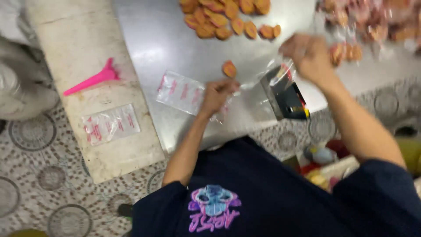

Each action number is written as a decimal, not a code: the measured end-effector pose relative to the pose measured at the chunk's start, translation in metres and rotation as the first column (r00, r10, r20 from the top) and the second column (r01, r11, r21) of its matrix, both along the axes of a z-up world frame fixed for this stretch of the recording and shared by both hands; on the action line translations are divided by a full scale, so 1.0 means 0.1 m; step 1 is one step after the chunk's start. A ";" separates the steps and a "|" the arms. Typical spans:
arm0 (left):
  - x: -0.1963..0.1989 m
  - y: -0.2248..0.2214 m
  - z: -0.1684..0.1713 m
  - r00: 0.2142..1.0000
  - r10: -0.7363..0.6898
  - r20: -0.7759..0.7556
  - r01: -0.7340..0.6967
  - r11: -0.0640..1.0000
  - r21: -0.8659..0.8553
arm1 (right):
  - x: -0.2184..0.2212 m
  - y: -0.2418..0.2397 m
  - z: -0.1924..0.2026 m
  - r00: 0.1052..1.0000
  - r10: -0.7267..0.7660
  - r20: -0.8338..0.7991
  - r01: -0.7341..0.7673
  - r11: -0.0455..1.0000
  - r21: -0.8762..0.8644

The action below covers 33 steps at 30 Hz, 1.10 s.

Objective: Packing individual cookies into plastic bags and sealing them using a manual heat sealer on a production table.

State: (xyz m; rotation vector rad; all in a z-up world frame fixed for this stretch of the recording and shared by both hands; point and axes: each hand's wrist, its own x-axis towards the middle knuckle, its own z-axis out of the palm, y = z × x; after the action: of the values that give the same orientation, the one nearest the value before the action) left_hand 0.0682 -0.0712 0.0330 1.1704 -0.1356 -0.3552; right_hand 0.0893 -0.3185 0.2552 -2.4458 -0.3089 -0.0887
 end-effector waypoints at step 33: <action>-0.92 -0.52 1.44 0.797 0.590 0.132 -0.503 0.526 0.686 | 1.74 -1.56 -2.66 0.897 -0.064 -0.438 0.200 0.941 0.272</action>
State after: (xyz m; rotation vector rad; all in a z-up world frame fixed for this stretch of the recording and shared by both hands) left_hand -0.0240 -0.1235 0.1775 1.8671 0.5326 0.1297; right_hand 0.2635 -0.4749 -0.0106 -2.0971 0.0676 0.3128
